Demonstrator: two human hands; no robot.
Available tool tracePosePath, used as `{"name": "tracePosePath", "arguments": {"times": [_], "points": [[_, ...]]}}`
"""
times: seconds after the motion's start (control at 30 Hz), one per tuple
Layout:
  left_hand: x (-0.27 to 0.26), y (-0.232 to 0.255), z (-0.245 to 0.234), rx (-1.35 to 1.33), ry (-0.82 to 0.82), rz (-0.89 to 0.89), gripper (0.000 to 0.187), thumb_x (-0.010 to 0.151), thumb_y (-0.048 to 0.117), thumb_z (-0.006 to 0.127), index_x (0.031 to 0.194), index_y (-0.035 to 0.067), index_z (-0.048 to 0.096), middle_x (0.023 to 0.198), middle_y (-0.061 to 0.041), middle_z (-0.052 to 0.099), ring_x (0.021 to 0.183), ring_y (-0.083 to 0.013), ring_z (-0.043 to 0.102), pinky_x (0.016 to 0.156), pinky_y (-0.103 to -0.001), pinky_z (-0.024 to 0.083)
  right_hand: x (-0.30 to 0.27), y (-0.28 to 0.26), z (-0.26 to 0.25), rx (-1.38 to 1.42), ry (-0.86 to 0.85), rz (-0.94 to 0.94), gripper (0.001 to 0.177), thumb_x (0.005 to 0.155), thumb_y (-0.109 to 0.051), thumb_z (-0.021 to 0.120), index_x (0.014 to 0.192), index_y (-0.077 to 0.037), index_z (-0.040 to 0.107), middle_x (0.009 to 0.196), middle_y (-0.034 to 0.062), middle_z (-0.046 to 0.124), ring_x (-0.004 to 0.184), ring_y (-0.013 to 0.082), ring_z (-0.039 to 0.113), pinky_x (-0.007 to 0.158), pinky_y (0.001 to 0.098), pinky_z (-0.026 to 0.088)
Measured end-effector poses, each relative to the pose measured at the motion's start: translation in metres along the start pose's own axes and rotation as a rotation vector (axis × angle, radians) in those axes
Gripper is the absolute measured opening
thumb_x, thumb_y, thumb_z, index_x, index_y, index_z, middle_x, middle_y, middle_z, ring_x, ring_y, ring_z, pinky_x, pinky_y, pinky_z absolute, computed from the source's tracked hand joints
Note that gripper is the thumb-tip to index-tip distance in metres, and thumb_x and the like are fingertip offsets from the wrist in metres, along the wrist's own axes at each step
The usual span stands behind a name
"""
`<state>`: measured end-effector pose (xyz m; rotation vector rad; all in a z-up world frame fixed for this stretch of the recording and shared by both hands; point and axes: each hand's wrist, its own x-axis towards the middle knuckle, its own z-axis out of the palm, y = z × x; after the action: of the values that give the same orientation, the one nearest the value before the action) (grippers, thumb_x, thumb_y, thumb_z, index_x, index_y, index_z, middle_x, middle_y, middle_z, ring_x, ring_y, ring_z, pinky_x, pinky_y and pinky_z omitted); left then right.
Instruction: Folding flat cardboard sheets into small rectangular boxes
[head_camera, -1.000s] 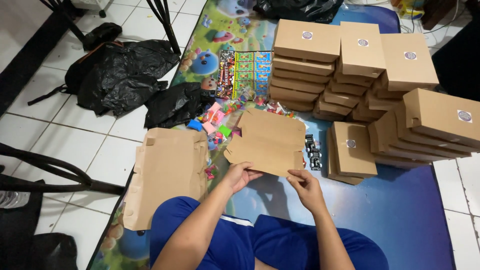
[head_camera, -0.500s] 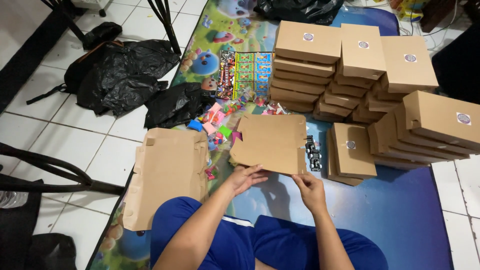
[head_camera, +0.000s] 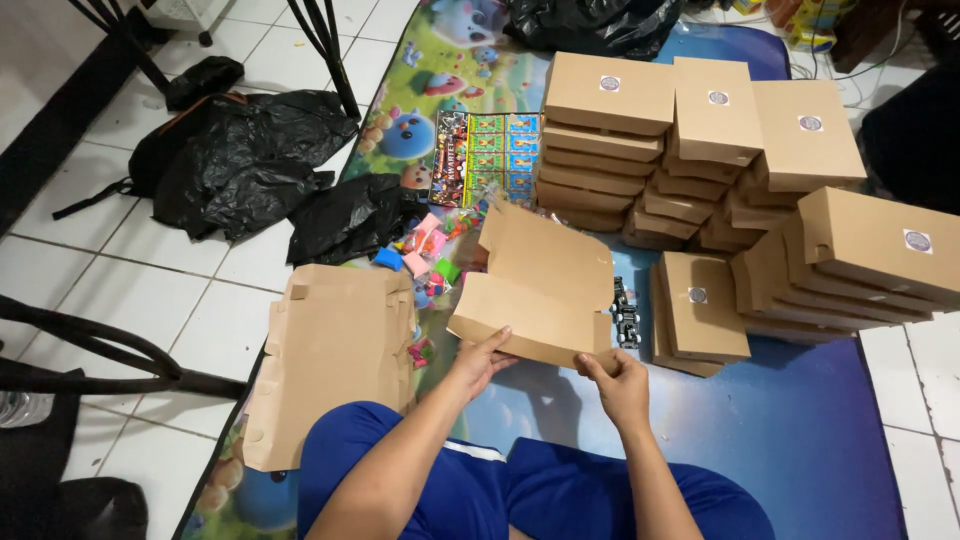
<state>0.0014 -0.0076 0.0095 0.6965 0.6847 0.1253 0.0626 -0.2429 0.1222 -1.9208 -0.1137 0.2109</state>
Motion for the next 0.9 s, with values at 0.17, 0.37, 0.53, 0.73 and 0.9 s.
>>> {"name": "tracePosePath", "arguments": {"times": [0.17, 0.37, 0.53, 0.73, 0.9], "points": [[0.002, 0.001, 0.006, -0.031, 0.007, 0.006, 0.078, 0.085, 0.015, 0.089, 0.144, -0.004, 0.042, 0.125, -0.025, 0.061, 0.098, -0.0473, 0.071, 0.085, -0.053, 0.063, 0.005, 0.017, 0.007, 0.464, 0.002, 0.178, 0.071, 0.082, -0.001, 0.084, 0.137, 0.002, 0.039, 0.100, 0.0233, 0.066, 0.078, 0.0282, 0.071, 0.073, 0.0377, 0.063], [0.006, -0.005, 0.009, -0.046, -0.023, -0.007, 0.072, 0.084, 0.015, 0.090, 0.141, 0.002, 0.048, 0.121, -0.019, 0.067, 0.093, -0.0412, 0.075, 0.082, -0.051, 0.065, 0.015, 0.038, 0.007, 0.688, -0.058, 0.336, 0.035, 0.085, 0.001, 0.079, 0.115, 0.004, 0.059, 0.088, 0.0171, 0.071, 0.071, 0.0295, 0.075, 0.064, 0.0413, 0.066], [0.002, -0.021, 0.014, 0.033, -0.124, -0.003, 0.083, 0.081, 0.010, 0.093, 0.147, -0.003, 0.044, 0.130, -0.023, 0.062, 0.101, -0.0412, 0.073, 0.088, -0.053, 0.062, 0.020, 0.045, -0.001, 0.713, -0.059, 0.330, 0.026, 0.087, 0.003, 0.076, 0.108, 0.000, 0.062, 0.087, 0.0141, 0.070, 0.071, 0.0300, 0.075, 0.062, 0.0405, 0.067], [-0.012, -0.037, 0.030, 0.086, -0.225, -0.061, 0.079, 0.084, 0.007, 0.089, 0.148, -0.004, 0.043, 0.128, -0.025, 0.065, 0.100, -0.0412, 0.074, 0.089, -0.050, 0.063, 0.016, 0.031, -0.004, 0.706, -0.086, 0.294, 0.024, 0.085, 0.005, 0.076, 0.106, 0.000, 0.064, 0.083, 0.0157, 0.071, 0.067, 0.0303, 0.075, 0.057, 0.0401, 0.066], [-0.014, -0.022, 0.040, 0.018, -0.039, -0.096, 0.070, 0.092, 0.027, 0.083, 0.142, -0.003, 0.046, 0.120, -0.028, 0.064, 0.089, -0.0423, 0.075, 0.078, -0.050, 0.067, 0.017, 0.020, -0.008, 0.710, -0.065, 0.261, 0.025, 0.086, 0.005, 0.075, 0.107, -0.001, 0.063, 0.083, 0.0147, 0.069, 0.067, 0.0304, 0.074, 0.057, 0.0380, 0.066]]}}
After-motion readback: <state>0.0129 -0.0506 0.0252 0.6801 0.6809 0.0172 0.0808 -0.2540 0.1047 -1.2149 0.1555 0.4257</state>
